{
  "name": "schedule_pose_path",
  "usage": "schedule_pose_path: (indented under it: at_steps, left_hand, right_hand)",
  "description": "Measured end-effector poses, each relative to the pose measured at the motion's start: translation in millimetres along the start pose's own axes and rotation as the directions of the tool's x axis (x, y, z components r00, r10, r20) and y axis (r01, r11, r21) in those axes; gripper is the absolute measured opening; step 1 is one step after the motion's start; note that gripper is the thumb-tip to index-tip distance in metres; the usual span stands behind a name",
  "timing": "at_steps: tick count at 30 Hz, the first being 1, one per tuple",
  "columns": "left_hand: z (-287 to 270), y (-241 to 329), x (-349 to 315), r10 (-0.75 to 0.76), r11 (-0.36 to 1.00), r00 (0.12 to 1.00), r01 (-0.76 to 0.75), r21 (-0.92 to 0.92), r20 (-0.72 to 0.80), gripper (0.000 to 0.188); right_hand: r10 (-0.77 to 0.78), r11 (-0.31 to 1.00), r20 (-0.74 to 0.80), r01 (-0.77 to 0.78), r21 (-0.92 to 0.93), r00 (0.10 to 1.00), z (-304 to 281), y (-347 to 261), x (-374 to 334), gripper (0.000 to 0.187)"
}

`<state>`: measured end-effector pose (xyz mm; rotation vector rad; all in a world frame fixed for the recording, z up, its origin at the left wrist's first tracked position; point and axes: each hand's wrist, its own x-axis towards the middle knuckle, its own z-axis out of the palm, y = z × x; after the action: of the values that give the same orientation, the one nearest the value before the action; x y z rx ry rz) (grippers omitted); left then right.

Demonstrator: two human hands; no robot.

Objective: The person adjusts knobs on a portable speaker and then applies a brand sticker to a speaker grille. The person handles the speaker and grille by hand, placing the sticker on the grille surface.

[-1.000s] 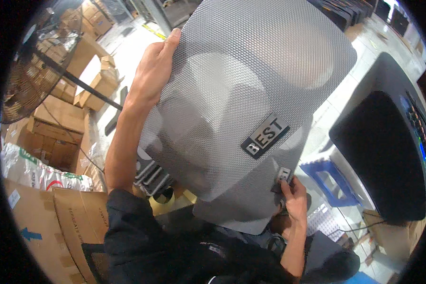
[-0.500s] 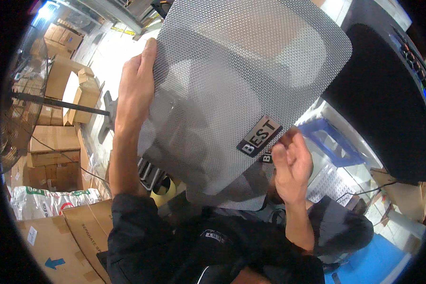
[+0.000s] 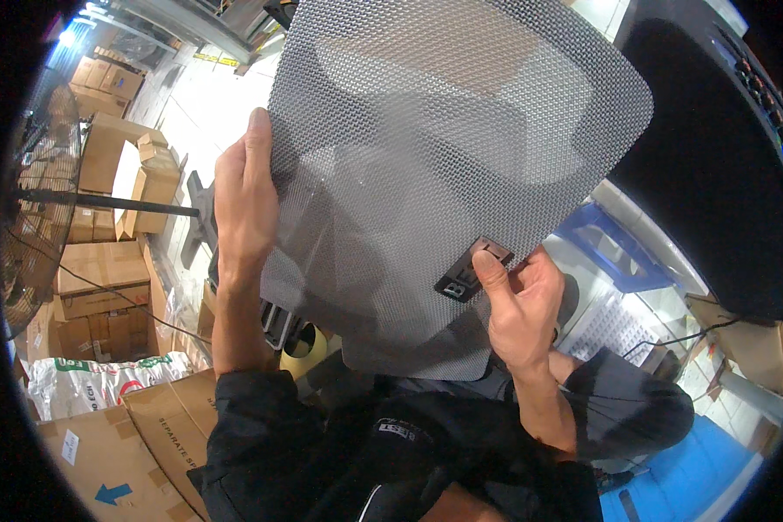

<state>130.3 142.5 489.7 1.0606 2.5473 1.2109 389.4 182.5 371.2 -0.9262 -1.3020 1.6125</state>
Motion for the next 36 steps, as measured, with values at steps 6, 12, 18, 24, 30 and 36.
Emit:
schedule_pose_path:
  at_steps: [6, 12, 18, 24, 30, 36]
  left_hand:
    - [-1, -1, -3, 0.034, 0.999, 0.999, -0.034, 0.002, -0.038, 0.070]
    - [-6, 10, -22, 0.071, 0.995, 0.993, -0.064, 0.078, -0.094, 0.065]
    - [-8, 10, -23, 0.088, 0.993, 0.993, -0.082, 0.083, -0.074, 0.063]
    - [-5, -1, -11, 0.055, 0.994, 0.997, -0.049, 0.095, -0.063, 0.062]
    - [-5, -11, -10, 0.134, 0.980, 0.990, -0.140, 0.143, 0.051, 0.060]
    - [-15, -20, -5, -0.014, 0.991, 0.961, -0.024, 0.134, 0.276, 0.059]
  right_hand:
    - [-0.003, 0.998, -0.040, 0.005, 0.061, 0.999, 5, 1, -3, 0.027]
    - [0.015, 0.997, -0.009, -0.015, 0.077, 1.000, 4, 8, 1, 0.023]
    - [0.071, 0.989, 0.011, -0.072, 0.132, 0.997, 3, 3, 1, 0.020]
    - [0.112, 0.920, 0.036, -0.117, 0.375, 0.993, 11, 5, 7, 0.017]
    - [0.085, 0.880, 0.090, -0.117, 0.461, 0.992, 2, 8, 12, 0.016]
    - [0.194, 0.868, 0.074, -0.206, 0.452, 0.978, 2, 9, 18, 0.017]
